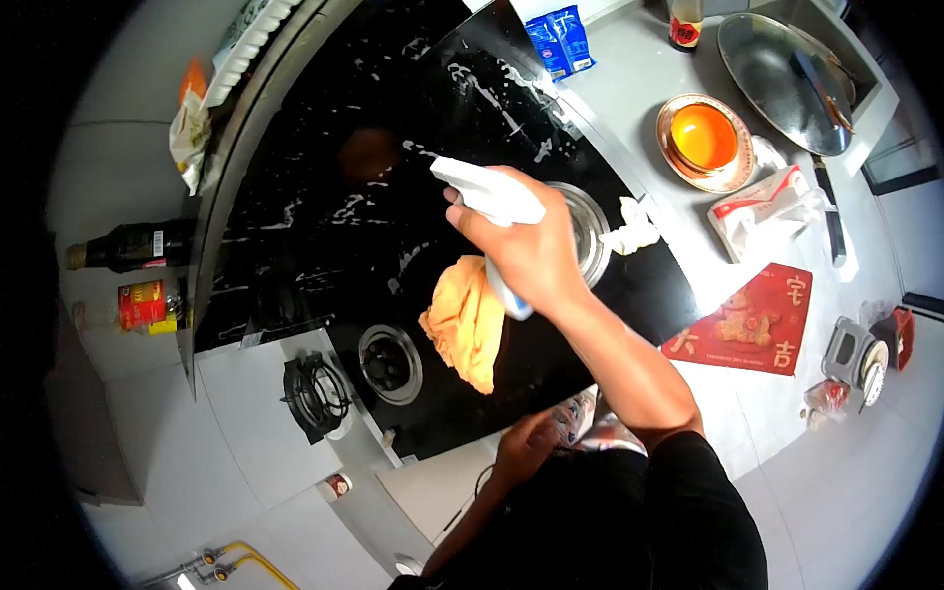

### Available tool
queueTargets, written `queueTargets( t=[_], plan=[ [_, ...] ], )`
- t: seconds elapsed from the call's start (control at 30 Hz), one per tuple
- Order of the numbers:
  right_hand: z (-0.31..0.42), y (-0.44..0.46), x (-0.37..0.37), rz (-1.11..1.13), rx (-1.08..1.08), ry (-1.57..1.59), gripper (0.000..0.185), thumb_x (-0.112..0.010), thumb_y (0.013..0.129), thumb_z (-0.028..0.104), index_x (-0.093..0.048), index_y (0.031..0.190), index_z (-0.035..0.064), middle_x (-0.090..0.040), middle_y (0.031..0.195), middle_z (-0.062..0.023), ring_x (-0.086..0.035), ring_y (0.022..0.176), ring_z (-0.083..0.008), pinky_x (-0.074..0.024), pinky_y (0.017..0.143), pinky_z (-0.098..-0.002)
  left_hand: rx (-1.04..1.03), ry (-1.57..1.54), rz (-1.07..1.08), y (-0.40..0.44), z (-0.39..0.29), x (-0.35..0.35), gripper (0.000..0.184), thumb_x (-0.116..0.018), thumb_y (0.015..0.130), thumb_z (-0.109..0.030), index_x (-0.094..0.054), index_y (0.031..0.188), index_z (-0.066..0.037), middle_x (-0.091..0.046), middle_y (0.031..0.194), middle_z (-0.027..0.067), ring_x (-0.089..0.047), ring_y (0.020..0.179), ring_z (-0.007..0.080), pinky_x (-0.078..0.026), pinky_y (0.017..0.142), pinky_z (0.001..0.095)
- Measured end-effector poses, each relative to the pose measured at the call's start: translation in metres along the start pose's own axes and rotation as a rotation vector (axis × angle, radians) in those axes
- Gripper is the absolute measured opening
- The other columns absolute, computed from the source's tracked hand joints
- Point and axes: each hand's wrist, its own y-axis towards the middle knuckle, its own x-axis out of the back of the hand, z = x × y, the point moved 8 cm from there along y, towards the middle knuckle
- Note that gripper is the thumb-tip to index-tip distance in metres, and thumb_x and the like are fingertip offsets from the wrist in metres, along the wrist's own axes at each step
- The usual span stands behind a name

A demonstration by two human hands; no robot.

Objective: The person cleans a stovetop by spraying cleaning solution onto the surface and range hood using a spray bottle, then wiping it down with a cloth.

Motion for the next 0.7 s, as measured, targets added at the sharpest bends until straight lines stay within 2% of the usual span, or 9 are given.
queueTargets(
  t=[0.07,0.13,0.2,0.27,0.37,0.4,0.5,0.6,0.7],
  plan=[
    [0.015,-0.010,0.007,-0.069,0.114,0.127,0.030,-0.076,0.089,0.004,-0.070,0.117,-0.0011,-0.076,0.107,-0.0067,-0.068,0.096,-0.0112,-0.0521,0.088,-0.0261,-0.036,0.035,-0.067,-0.004,0.016,-0.006,0.043,-0.072,0.093,-0.018,-0.064,0.134,-0.008,-0.072,0.116,0.0137,-0.072,0.101,0.0268,-0.057,0.087,0.0365],
    [-0.003,-0.008,0.014,-0.128,0.126,0.187,0.031,-0.074,0.090,0.006,-0.070,0.119,-0.0027,-0.076,0.107,-0.0082,-0.069,0.098,-0.0127,-0.0524,0.090,-0.0276,0.165,-0.024,0.028,-0.004,0.046,-0.018,0.040,-0.070,0.094,-0.017,-0.064,0.133,-0.008,-0.072,0.117,0.0137,-0.073,0.098,0.0247,-0.058,0.086,0.0349],
    [-0.046,-0.003,0.006,-0.015,-0.111,0.257,0.032,-0.074,0.091,0.009,-0.069,0.121,-0.0034,-0.077,0.107,-0.0085,-0.069,0.098,-0.0125,-0.0526,0.090,-0.0282,0.170,-0.160,-0.062,-0.004,0.039,-0.011,0.039,-0.070,0.093,-0.011,-0.065,0.130,-0.005,-0.073,0.116,0.0126,-0.072,0.095,0.0219,-0.057,0.084,0.0325],
    [-0.055,-0.024,-0.004,0.058,-0.143,0.221,0.030,-0.075,0.092,0.013,-0.072,0.117,-0.0023,-0.077,0.105,-0.0081,-0.068,0.096,-0.0105,-0.0524,0.090,-0.0283,-0.037,-0.153,-0.430,-0.005,0.032,0.028,0.055,-0.072,0.088,-0.004,-0.056,0.141,0.000,-0.067,0.129,0.0133,-0.069,0.097,0.0193,-0.056,0.084,0.0308],
    [-0.084,-0.057,-0.015,0.038,-0.252,0.370,0.025,-0.074,0.094,0.014,-0.073,0.114,-0.0010,-0.075,0.105,-0.0062,-0.066,0.097,-0.0108,-0.0521,0.088,-0.0280,-0.181,-0.370,-0.610,0.015,-0.015,0.081,0.087,-0.073,0.082,0.000,-0.028,0.157,0.003,-0.041,0.156,0.0166,-0.061,0.105,0.0179,-0.052,0.088,0.0297],
    [-0.094,-0.064,-0.018,0.024,-0.278,0.474,0.023,-0.073,0.095,0.015,-0.073,0.112,-0.0006,-0.074,0.105,-0.0054,-0.066,0.098,-0.0110,-0.0520,0.087,-0.0278,-0.186,-0.500,-0.593,0.023,-0.030,0.089,0.083,-0.073,0.082,0.000,-0.033,0.155,0.003,-0.041,0.155,0.0171,-0.060,0.111,0.0202,-0.050,0.095,0.0325],
    [-0.100,-0.077,-0.019,-0.002,-0.277,0.524,0.032,-0.074,0.096,0.017,-0.066,0.123,0.0011,-0.073,0.107,-0.0041,-0.065,0.100,-0.0111,-0.0528,0.089,-0.0277,-0.240,-0.264,-0.561,0.033,-0.017,0.102,0.076,-0.073,0.085,-0.007,-0.039,0.152,0.004,-0.044,0.152,0.0163,-0.059,0.118,0.0224,-0.047,0.103,0.0356],
    [-0.103,-0.079,-0.012,0.015,-0.275,0.565,0.042,-0.075,0.096,0.019,-0.059,0.131,0.0017,-0.071,0.111,-0.0061,-0.067,0.100,-0.0125,-0.0558,0.089,-0.0300,-0.029,-0.300,-0.490,0.036,0.011,0.095,0.068,-0.074,0.089,-0.017,-0.046,0.147,0.004,-0.052,0.144,0.0139,-0.057,0.122,0.0218,-0.043,0.109,0.0365],
    [-0.102,-0.070,-0.013,0.267,-0.330,0.594,0.036,-0.074,0.096,0.015,-0.060,0.126,0.0009,-0.072,0.107,-0.0099,-0.071,0.095,-0.0148,-0.0579,0.085,-0.0317,0.014,-0.433,-0.460,0.040,0.024,0.094,0.064,-0.075,0.091,-0.024,-0.050,0.144,0.004,-0.058,0.134,0.0099,-0.057,0.120,0.0176,-0.043,0.106,0.0334]
  ],
)
